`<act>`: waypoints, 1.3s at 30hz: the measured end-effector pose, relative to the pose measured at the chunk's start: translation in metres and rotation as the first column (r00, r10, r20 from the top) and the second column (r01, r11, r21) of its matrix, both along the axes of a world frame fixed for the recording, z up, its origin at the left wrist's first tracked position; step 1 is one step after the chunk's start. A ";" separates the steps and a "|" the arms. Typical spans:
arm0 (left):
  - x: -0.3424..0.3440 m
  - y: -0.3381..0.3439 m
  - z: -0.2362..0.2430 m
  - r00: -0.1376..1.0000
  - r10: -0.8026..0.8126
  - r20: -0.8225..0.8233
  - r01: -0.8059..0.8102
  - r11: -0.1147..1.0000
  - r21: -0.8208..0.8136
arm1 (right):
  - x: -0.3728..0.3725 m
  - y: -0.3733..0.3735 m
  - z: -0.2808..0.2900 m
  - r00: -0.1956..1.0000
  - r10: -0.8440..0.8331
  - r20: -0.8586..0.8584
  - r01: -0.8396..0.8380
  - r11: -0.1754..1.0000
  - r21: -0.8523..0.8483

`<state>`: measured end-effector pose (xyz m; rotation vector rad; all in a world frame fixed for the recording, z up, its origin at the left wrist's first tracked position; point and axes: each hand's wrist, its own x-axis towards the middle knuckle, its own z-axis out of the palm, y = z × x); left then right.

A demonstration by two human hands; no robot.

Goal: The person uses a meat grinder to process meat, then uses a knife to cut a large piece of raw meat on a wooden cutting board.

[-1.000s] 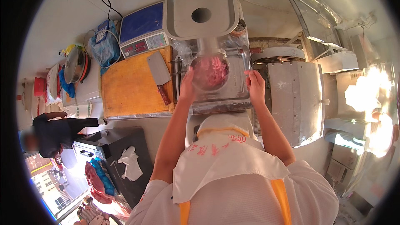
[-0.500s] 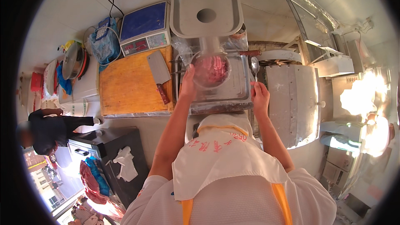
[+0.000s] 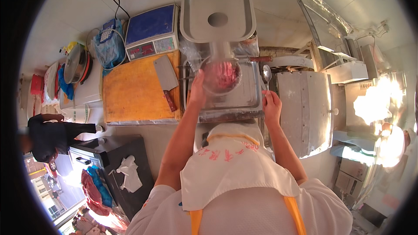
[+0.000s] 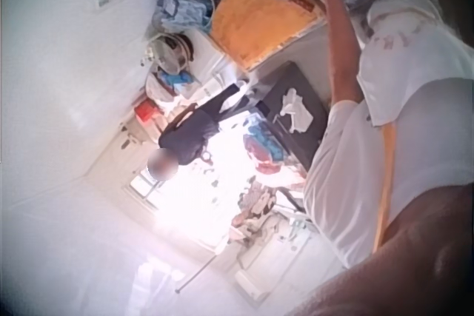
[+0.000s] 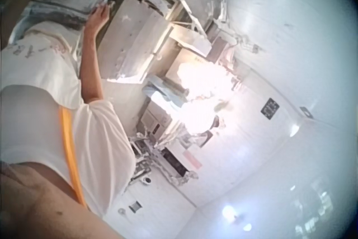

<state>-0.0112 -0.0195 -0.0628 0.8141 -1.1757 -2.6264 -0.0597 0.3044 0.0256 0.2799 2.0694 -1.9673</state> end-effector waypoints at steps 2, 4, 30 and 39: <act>0.000 0.000 -0.001 1.000 -0.003 -0.019 0.003 1.000 -0.003 | 0.000 0.000 0.000 1.000 0.004 -0.005 -0.004 1.000 0.007; -0.001 0.002 0.005 0.999 -0.008 -0.037 0.008 1.000 -0.003 | 0.001 0.000 0.000 1.000 0.009 -0.003 -0.009 1.000 -0.008; 0.000 0.004 0.015 0.999 0.017 -0.033 -0.017 1.000 -0.017 | 0.004 0.001 0.001 1.000 -0.011 -0.001 0.011 0.999 -0.041; -0.003 0.005 0.014 0.998 0.056 -0.022 -0.057 0.998 -0.005 | 0.006 0.002 -0.002 1.000 -0.009 -0.010 0.009 0.999 -0.047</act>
